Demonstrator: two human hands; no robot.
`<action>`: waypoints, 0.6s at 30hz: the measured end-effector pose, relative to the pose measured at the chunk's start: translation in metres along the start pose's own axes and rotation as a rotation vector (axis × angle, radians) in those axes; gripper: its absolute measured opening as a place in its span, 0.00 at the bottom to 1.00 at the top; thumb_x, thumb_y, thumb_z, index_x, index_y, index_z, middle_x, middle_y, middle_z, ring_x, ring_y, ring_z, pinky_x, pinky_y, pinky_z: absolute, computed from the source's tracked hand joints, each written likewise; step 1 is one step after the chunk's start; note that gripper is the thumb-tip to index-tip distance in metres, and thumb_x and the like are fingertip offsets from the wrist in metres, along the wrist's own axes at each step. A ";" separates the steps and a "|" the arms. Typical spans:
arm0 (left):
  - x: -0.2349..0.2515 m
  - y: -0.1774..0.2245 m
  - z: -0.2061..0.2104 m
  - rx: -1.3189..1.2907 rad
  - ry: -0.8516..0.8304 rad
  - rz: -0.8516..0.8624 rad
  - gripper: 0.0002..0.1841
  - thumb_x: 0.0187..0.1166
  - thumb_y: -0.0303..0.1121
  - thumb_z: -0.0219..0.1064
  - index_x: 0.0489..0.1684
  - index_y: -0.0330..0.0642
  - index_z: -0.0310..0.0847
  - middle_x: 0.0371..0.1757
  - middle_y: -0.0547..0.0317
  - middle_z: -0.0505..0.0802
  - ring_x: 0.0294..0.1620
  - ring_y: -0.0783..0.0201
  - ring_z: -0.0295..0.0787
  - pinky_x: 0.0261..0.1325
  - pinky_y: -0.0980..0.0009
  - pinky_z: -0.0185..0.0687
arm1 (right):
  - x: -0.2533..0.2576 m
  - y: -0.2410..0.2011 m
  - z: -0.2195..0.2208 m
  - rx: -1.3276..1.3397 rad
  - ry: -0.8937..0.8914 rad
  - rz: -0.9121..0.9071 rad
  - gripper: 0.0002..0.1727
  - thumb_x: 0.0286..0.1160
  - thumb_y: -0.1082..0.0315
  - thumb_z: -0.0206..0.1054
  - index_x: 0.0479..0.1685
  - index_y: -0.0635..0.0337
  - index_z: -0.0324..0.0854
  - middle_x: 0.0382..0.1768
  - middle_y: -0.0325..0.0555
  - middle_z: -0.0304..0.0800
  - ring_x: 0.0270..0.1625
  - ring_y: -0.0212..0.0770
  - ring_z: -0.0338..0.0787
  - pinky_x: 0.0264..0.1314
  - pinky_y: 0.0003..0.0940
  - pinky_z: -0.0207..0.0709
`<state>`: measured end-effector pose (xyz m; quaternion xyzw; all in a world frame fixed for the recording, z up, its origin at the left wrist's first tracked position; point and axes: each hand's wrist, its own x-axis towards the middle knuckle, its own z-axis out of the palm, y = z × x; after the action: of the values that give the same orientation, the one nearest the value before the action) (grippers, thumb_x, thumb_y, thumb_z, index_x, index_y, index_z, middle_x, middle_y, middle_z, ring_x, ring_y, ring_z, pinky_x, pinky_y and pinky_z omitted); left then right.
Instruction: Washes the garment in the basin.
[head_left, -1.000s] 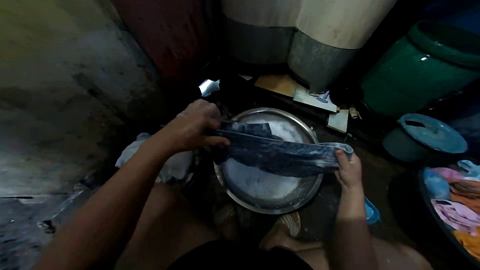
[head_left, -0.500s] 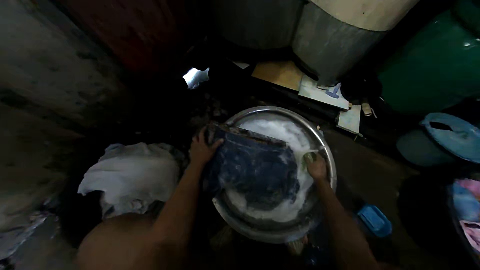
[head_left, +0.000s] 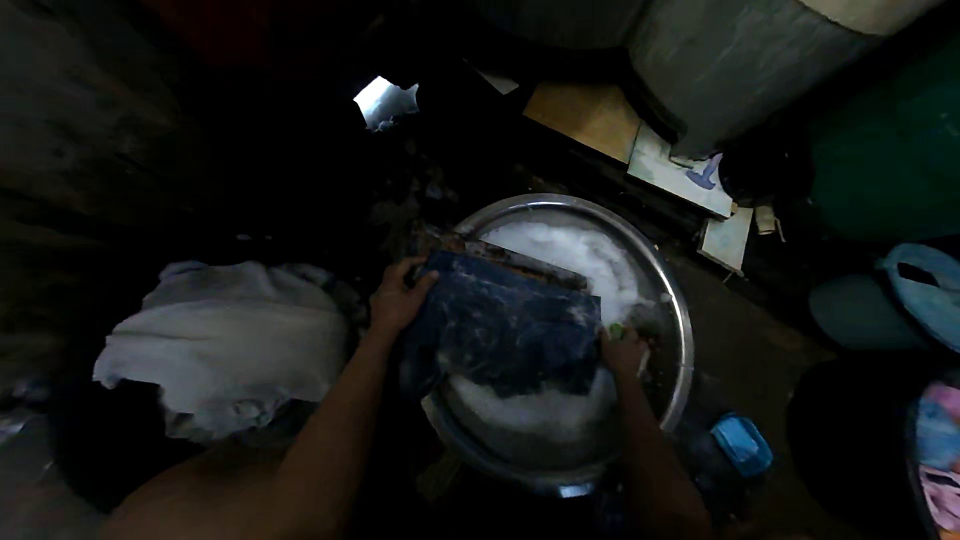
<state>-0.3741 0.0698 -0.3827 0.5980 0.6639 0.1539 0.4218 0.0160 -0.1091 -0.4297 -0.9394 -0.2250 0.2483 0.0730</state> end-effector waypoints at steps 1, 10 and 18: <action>0.000 -0.001 0.000 0.013 0.010 0.003 0.27 0.84 0.52 0.67 0.77 0.52 0.77 0.78 0.43 0.80 0.75 0.40 0.79 0.72 0.33 0.71 | -0.001 -0.002 -0.005 0.028 -0.030 0.013 0.45 0.79 0.41 0.68 0.85 0.67 0.63 0.81 0.78 0.65 0.82 0.73 0.70 0.81 0.64 0.68; -0.003 0.003 0.002 0.061 0.056 0.030 0.26 0.83 0.55 0.66 0.76 0.55 0.80 0.75 0.41 0.82 0.71 0.36 0.82 0.67 0.29 0.71 | -0.037 -0.032 -0.019 0.408 0.142 -0.099 0.35 0.82 0.58 0.69 0.82 0.70 0.64 0.70 0.73 0.79 0.70 0.66 0.83 0.72 0.62 0.76; -0.003 0.001 0.006 0.185 0.037 0.016 0.23 0.87 0.39 0.65 0.80 0.48 0.74 0.79 0.35 0.78 0.69 0.30 0.82 0.65 0.28 0.74 | -0.142 -0.265 0.075 0.017 -0.077 -1.004 0.27 0.75 0.40 0.71 0.49 0.57 0.87 0.37 0.51 0.95 0.42 0.54 0.95 0.43 0.59 0.85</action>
<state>-0.3688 0.0651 -0.3845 0.6368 0.6780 0.1065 0.3514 -0.2342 0.0632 -0.3668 -0.7048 -0.6496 0.2189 0.1825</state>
